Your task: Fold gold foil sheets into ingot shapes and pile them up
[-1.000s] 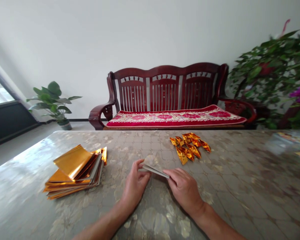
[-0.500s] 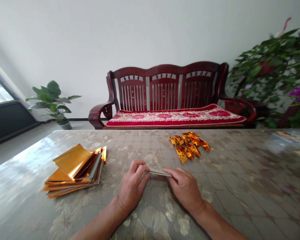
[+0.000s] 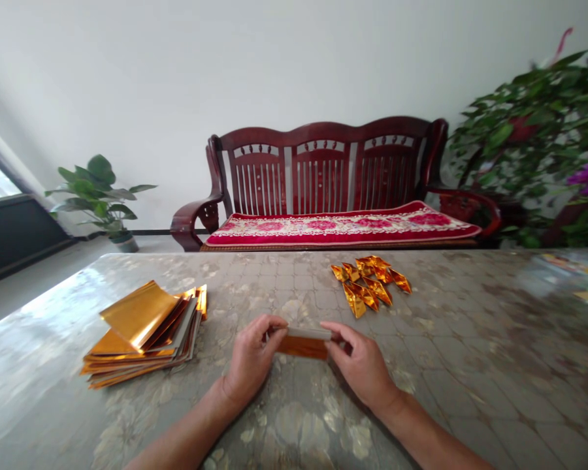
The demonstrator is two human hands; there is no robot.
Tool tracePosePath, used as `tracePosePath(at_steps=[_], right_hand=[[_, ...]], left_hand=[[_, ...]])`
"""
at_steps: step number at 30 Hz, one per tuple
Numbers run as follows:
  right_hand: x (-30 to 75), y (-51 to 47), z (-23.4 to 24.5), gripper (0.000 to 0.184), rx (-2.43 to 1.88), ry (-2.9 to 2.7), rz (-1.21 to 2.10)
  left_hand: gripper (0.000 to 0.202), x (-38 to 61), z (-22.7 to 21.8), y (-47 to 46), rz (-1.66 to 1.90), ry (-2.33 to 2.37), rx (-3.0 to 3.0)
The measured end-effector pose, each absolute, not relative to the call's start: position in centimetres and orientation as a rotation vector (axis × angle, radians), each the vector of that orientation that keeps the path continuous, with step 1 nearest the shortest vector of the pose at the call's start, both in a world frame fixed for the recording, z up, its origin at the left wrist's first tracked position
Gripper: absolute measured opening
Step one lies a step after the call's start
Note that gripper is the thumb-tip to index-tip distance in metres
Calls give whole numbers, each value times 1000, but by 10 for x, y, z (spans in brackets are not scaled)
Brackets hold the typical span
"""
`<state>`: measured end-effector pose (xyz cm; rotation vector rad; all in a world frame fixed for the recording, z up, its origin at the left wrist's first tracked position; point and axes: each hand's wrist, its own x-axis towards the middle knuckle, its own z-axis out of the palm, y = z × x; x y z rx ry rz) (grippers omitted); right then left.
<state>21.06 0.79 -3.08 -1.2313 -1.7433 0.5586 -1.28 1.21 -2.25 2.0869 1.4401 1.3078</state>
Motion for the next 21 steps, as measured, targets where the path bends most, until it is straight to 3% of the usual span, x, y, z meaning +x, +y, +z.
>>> tracePosePath(at_steps=[6,12,18,21], right_hand=[[216,6,-26,39,-1055,-1915,76],[215,4,-31,51,-1160,-2101,113],[213,-5,-26,51,-1178,-2226,97],[212,-7,-26,43,-1177,-2267,115]], left_hand=[[12,-18,-21,9,1323,1211,2402],[8,-17,-29,8,975,1434,2328],[10,-17,-30,8,871,1514,2369],[10,-17,-30,8,859,1518,2363]])
